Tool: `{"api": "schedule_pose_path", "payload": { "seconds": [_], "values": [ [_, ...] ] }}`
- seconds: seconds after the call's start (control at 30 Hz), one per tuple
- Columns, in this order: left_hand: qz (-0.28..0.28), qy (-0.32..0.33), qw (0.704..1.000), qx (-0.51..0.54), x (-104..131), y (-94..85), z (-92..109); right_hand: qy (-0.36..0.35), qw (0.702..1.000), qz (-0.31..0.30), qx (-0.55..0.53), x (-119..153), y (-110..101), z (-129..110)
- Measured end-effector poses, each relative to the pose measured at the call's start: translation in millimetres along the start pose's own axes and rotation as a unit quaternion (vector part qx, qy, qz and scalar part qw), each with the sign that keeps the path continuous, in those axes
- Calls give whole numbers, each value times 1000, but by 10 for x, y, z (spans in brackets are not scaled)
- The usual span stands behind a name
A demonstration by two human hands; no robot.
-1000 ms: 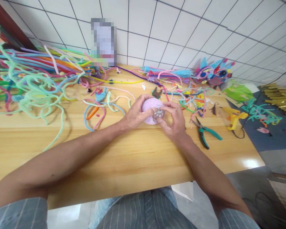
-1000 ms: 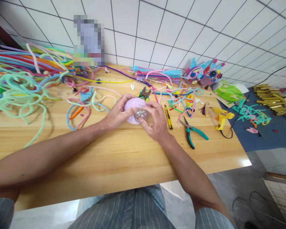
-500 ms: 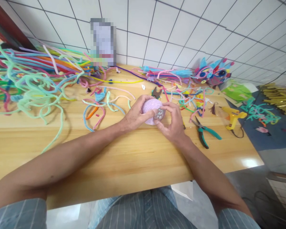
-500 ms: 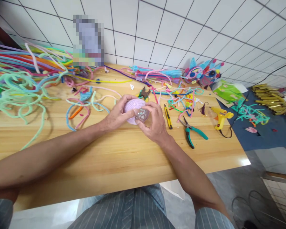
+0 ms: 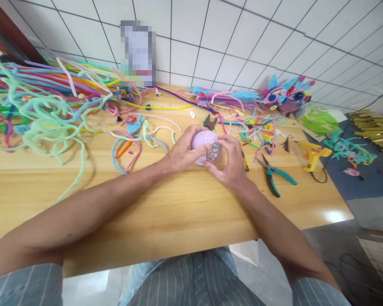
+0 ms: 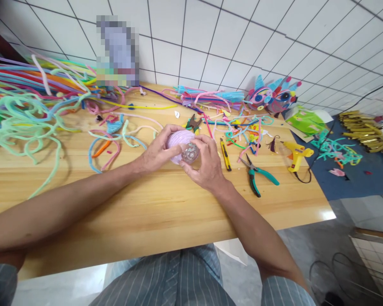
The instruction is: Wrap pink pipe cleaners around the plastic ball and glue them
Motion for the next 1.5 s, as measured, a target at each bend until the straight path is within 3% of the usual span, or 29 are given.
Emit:
{"api": "schedule_pose_path", "payload": {
  "seconds": [0.4,1.07,1.5],
  "values": [
    [-45,-59,996,41,-69,1,-5,-7,999,-8,40,17,50,-63],
    [-45,-61,994,83,-75,-7,-24,-8,1000,-12,12,8,45,-62],
    [-70,-44,996,41,-81,0,32,8,999,-18,28,25,74,-24]
  ]
}}
Point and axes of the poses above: each hand's wrist, its own x-axis away from the middle knuckle, its own y-axis out of the palm, z = x × y, the point moved 10 cm from there along -x, towards the middle knuckle, and after that the axes turned 1 degree about z, right-handed, at the moved point
